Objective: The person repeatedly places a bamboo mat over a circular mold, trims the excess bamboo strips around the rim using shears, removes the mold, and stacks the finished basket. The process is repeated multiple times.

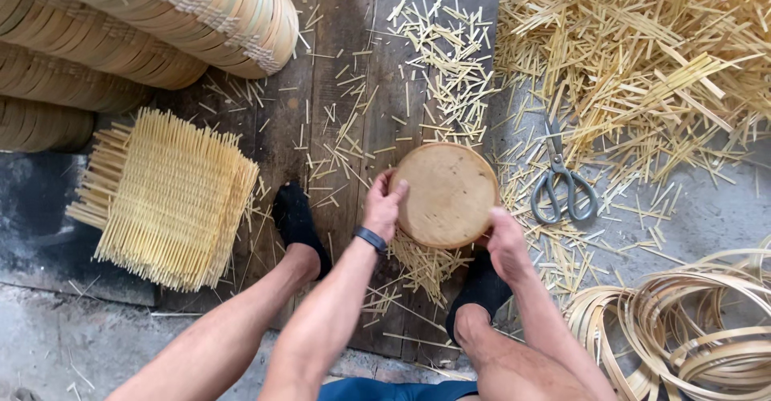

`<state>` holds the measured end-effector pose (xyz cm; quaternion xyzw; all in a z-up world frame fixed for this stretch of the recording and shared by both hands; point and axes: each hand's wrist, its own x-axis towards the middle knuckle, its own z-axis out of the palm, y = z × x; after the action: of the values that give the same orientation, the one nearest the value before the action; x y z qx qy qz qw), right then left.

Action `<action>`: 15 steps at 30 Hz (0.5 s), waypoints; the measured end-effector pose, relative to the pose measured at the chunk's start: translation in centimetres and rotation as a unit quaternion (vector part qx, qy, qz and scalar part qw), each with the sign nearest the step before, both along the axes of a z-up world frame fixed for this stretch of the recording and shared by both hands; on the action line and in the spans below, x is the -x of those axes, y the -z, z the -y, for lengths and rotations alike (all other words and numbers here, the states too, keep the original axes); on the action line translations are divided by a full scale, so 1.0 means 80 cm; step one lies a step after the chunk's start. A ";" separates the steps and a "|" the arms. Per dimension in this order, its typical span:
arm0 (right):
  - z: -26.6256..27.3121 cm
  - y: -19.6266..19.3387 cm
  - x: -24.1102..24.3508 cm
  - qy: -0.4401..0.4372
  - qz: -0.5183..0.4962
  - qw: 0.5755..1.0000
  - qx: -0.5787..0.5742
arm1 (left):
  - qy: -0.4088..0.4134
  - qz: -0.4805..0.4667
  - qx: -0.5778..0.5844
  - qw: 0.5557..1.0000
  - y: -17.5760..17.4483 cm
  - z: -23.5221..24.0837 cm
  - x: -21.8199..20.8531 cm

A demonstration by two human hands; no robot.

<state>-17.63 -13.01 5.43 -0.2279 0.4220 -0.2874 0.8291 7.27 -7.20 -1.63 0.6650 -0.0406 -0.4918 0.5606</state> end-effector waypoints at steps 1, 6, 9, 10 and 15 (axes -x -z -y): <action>-0.002 0.011 -0.008 -0.024 -0.059 0.998 0.010 | 0.031 0.027 0.016 0.999 -0.002 -0.003 -0.014; -0.016 0.047 -0.026 -0.036 -0.066 0.997 0.036 | 0.156 0.321 -0.093 0.930 -0.044 -0.030 -0.113; -0.022 0.052 -0.029 -0.033 -0.041 0.998 0.025 | 0.129 0.643 -0.113 0.747 -0.086 -0.070 -0.211; -0.026 0.051 -0.031 -0.035 -0.031 0.999 0.015 | 0.135 0.641 -0.184 0.733 -0.098 -0.091 -0.240; -0.041 0.056 -0.042 -0.113 -0.043 0.993 -0.008 | 0.173 0.561 -0.438 0.681 -0.122 -0.192 -0.352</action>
<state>-14.24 -9.73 0.98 -0.2793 0.4311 -0.1782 0.8393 35.40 8.15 8.11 0.9672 -0.2415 -0.0764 -0.0175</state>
